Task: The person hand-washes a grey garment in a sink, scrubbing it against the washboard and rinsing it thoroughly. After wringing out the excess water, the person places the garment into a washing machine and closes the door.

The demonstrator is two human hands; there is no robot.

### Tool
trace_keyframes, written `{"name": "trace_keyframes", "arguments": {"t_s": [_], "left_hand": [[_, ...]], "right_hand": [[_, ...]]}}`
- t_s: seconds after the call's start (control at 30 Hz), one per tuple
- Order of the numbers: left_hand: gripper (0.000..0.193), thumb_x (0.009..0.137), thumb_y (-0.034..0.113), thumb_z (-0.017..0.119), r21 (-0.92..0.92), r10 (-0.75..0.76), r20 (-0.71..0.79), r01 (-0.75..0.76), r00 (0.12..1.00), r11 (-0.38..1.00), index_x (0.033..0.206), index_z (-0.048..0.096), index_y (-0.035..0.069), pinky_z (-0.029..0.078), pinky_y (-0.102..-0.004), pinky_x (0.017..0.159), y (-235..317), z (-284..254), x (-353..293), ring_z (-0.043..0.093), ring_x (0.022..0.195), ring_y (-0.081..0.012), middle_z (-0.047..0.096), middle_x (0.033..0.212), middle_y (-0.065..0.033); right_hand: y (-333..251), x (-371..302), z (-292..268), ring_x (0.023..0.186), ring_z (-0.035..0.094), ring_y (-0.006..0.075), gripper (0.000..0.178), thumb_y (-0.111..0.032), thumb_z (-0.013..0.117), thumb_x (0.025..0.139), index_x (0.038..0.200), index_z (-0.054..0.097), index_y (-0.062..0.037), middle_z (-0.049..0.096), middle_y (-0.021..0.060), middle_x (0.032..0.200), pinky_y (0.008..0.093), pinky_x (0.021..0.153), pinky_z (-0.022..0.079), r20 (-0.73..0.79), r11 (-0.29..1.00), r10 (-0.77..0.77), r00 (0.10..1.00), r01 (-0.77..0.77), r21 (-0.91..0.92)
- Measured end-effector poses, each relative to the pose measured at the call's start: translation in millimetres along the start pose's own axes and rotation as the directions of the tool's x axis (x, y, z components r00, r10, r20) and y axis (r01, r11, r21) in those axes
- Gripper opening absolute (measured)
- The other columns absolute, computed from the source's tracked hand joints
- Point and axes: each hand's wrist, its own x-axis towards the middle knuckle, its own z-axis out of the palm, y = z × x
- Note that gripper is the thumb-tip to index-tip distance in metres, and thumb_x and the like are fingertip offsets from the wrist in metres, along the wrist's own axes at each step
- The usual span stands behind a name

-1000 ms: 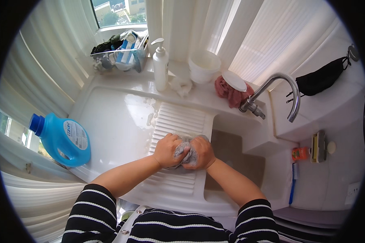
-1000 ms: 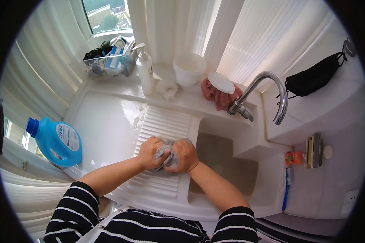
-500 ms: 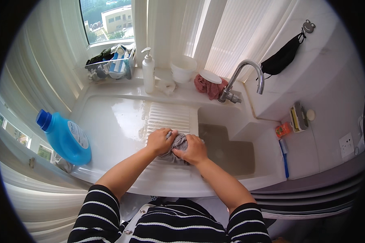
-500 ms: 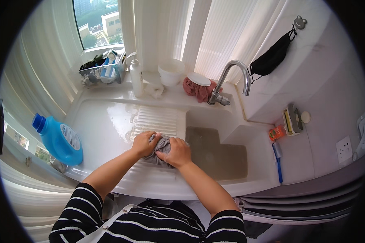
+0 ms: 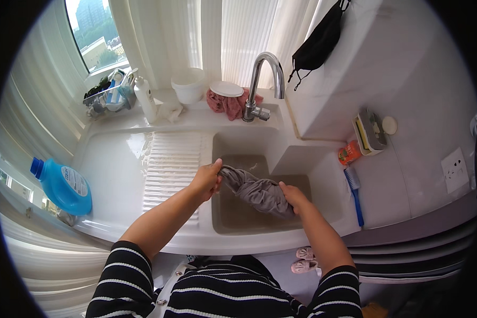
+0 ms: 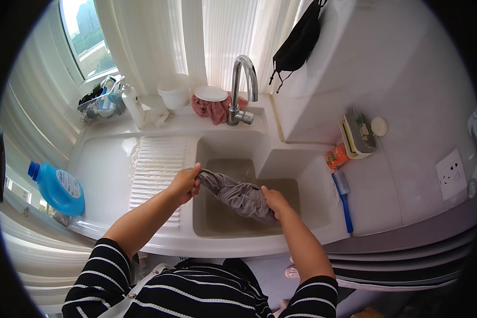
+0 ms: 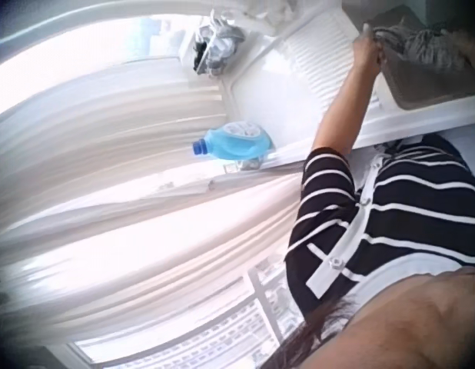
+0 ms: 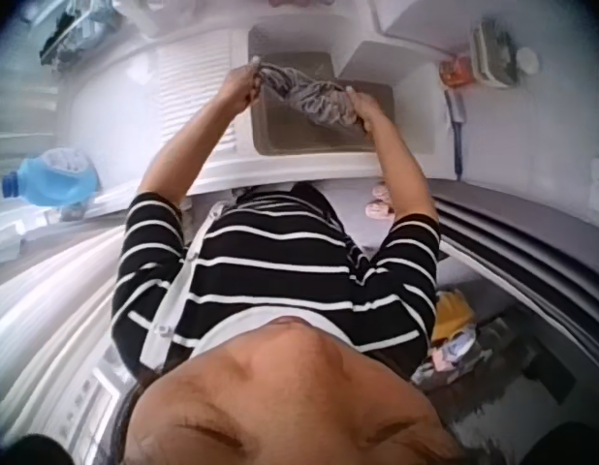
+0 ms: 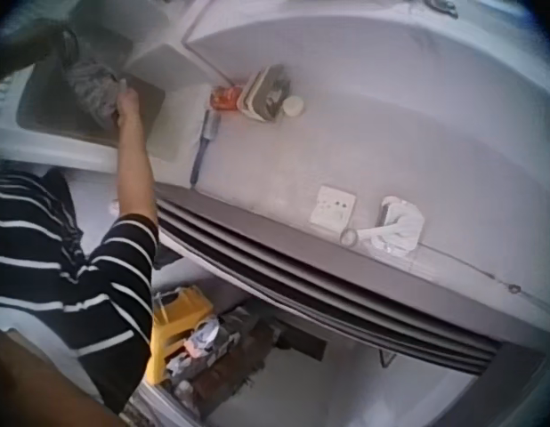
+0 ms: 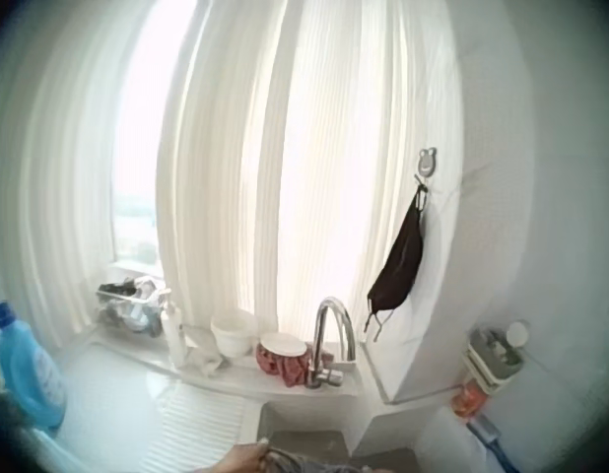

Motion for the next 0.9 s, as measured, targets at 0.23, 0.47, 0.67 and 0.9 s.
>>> {"name": "trace_keyframes", "arguments": {"t_s": [0.23,0.47,0.67,0.9], "left_hand": [[0.036,0.101,0.043,0.048,-0.34,-0.123,-0.203,0.048,0.971,0.939,0.081,0.044,0.013,0.036,-0.0293,0.048,-8.1,67.8,22.5,0.037,0.047,-0.0136,0.042,0.058,0.0006],[0.048,0.095,0.037,0.059,-0.012,0.125,-0.51,-0.152,0.851,0.988,0.133,0.044,0.011,0.05,-0.0383,0.077,-54.6,52.6,62.2,0.058,0.096,-0.0244,0.054,0.119,-0.0152],[0.084,0.088,0.043,0.062,0.998,0.246,0.056,-0.053,0.968,-0.022,0.154,0.019,0.015,0.025,-0.0608,0.109,-115.4,67.7,95.1,0.022,0.143,-0.0355,0.02,0.157,-0.0179],[0.087,0.088,0.056,0.055,0.977,0.077,0.006,0.01,0.997,-0.214,0.155,0.016,0.017,0.01,-0.0608,0.115,-138.9,46.2,129.6,0.005,0.149,-0.0314,0.005,0.162,-0.0089]], "right_hand": [[42.7,88.8,-108.7,0.1,0.065,0.0354,0.047,-0.042,0.058,0.093,0.106,0.068,0.002,0.067,0.0222,0.107,0.0433,0.086,0.05,0.039,0.601,-0.107,0.993,0.096,-0.794],[-35.5,50.4,-59.5,0.11,0.061,0.0343,0.043,-0.043,0.063,0.089,0.114,0.066,-0.0079,0.061,0.0189,0.123,0.0438,0.089,0.051,0.099,0.15,-0.172,0.98,0.126,-0.981],[-8.8,62.2,22.8,0.147,0.008,0.0367,0.089,-0.064,0.058,0.083,0.153,0.023,-0.0212,0.006,0.0155,0.161,0.0575,0.113,0.021,0.505,-0.095,-0.186,0.843,0.496,-0.863],[22.8,119.1,50.9,0.147,0.004,0.0413,0.108,-0.074,0.057,0.073,0.154,0.018,-0.015,0.006,0.0228,0.159,0.0585,0.116,0.005,0.572,-0.083,-0.294,0.766,0.575,-0.814]]}}
